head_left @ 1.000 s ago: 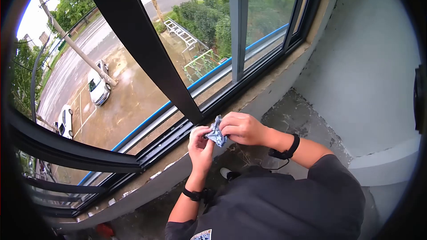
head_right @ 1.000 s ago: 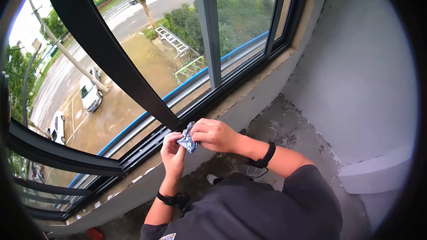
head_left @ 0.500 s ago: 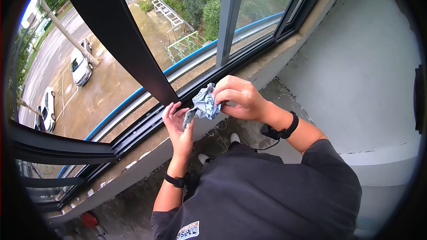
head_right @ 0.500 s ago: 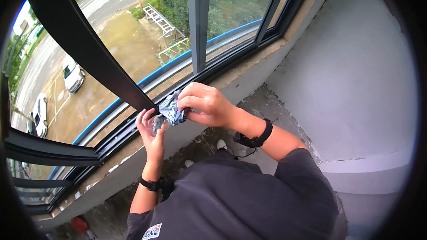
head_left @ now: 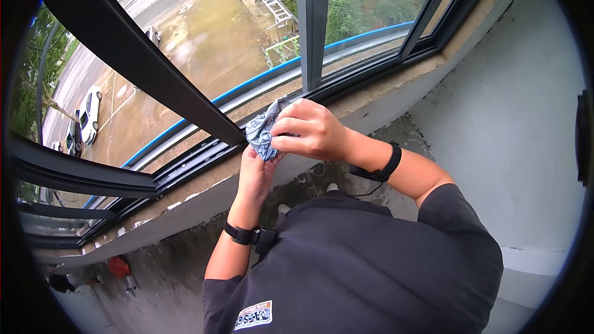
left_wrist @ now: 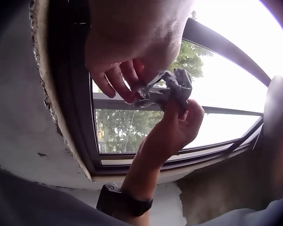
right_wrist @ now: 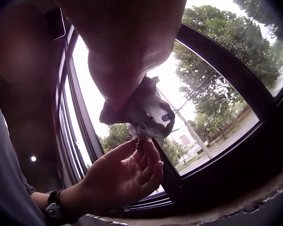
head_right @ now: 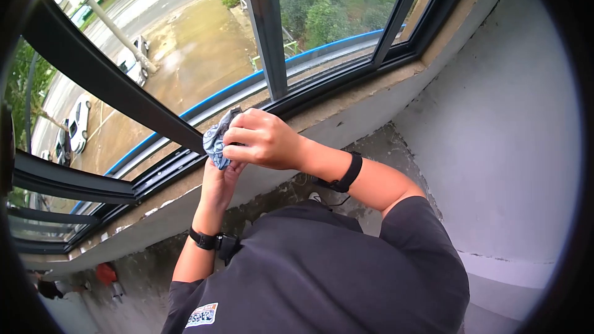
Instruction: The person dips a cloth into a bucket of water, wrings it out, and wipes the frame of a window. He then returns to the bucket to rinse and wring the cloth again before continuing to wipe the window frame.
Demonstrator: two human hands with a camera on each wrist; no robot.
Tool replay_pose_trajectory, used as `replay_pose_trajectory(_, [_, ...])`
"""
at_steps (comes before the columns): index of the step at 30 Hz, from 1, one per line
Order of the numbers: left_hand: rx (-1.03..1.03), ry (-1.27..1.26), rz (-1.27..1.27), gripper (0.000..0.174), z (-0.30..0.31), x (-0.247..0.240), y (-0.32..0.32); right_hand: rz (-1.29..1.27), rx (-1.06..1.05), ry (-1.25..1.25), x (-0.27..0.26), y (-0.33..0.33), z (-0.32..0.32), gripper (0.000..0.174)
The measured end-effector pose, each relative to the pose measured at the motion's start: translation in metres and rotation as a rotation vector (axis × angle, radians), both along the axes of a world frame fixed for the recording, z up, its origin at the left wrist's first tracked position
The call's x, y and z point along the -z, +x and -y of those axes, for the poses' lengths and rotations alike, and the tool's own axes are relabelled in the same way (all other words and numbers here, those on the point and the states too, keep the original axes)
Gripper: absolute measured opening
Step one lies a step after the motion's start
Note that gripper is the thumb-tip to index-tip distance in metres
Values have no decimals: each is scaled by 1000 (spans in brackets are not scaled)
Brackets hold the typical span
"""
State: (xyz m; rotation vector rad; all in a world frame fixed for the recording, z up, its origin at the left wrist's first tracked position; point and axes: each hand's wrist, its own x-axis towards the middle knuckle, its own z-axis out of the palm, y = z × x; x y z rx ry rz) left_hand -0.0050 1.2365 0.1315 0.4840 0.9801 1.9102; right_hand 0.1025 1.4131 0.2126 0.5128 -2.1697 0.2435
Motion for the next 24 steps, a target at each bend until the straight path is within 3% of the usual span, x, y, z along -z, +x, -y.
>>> replay_pose_trajectory(4, [-59,53,86,31,-1,4,-22,86,-21,131,32,-25,-3,17])
replay_pose_trajectory(8, [-124,52,31,41,6,-12,-28,102,50,67,55,-42,-10,23])
replay_pose_trajectory(10, [-338,-299,-1020,50,11,-8,-33,118,107,91,67,-51,-11,26])
replay_pose_trajectory(11, [-383,-417,-1233,55,21,-8,-33,138,177,105,73,-52,-9,30])
replay_pose_trajectory(14, [-616,-427,-1352,51,33,-2,-24,226,203,35,78,-55,5,32])
replay_pose_trajectory(17, [-473,-325,-1540,47,42,4,-21,269,186,15,86,-58,15,33])
replay_pose_trajectory(24, [-265,-384,-1716,75,34,56,-37,314,163,25,112,-57,18,34])
